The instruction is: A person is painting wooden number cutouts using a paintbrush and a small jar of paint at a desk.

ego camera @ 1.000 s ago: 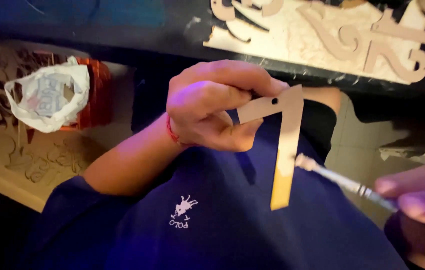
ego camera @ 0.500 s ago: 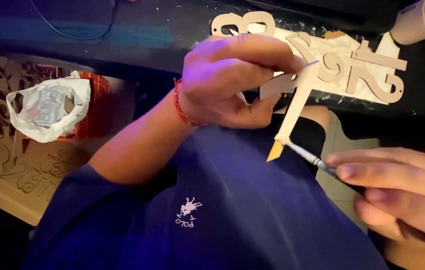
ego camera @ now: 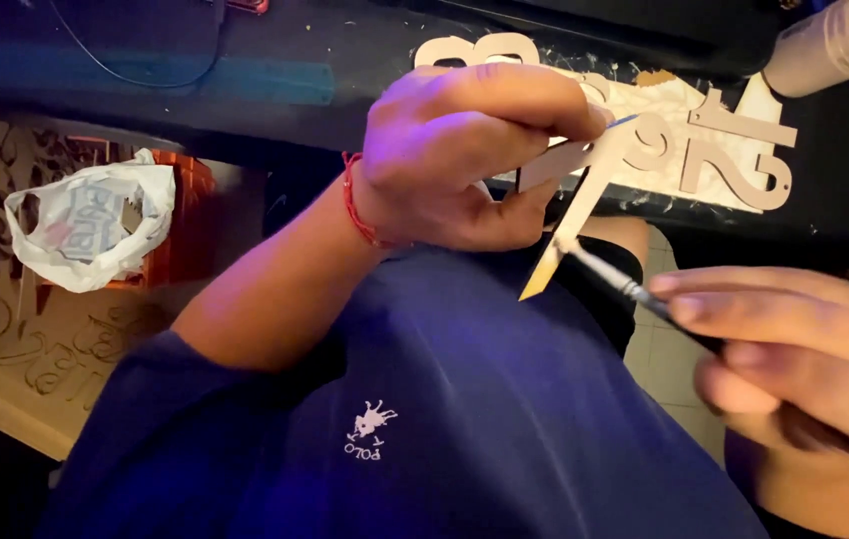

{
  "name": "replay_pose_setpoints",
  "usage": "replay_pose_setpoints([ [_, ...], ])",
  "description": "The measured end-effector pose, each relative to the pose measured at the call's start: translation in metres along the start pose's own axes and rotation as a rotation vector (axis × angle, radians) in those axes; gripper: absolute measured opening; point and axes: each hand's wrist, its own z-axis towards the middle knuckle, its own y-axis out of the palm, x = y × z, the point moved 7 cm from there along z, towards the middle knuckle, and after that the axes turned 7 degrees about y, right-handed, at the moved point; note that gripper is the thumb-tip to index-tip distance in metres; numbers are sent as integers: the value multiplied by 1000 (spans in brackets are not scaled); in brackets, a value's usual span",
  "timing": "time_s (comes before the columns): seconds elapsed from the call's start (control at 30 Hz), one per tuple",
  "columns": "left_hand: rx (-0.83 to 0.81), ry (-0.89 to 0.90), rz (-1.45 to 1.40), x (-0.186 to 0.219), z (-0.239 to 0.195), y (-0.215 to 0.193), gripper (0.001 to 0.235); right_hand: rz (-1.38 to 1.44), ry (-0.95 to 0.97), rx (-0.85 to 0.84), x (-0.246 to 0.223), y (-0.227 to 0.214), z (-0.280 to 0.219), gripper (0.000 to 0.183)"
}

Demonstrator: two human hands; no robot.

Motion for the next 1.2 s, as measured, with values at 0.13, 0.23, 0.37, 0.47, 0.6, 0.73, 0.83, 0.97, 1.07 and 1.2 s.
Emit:
replay_pose_setpoints([
  [0.13,-180,-119,157,-25,-20,9,8,64,-247,81,-16,18,12,18],
  [0.23,-105,-48,116,-49,-43,9,9,214,-287,183,35,21,-4,15],
  [0.37,-147,43,386,-77,-63,18,14,177,-152,318,60,12,-10,17],
  [0.47,-130,97,602,-83,-61,18,14,56,-225,441,69,9,-9,22],
  [0.6,-279,41,795,-88,-64,24,12,53,-211,602,80,13,-1,23],
  [0.73,-591,-284,629,-114,-91,24,27,146,-148,703,105,30,14,17],
  [0.83,-218,-25,456,-90,-79,12,13,160,-92,659,107,41,21,18],
  [0.97,-223,-39,513,-94,-85,12,19,224,-36,682,116,50,25,21],
  [1.07,-241,-100,527,-99,-89,12,15,261,-21,686,120,54,29,23],
  [1.2,-361,-151,698,-106,-94,18,13,296,-18,671,125,60,29,20],
])
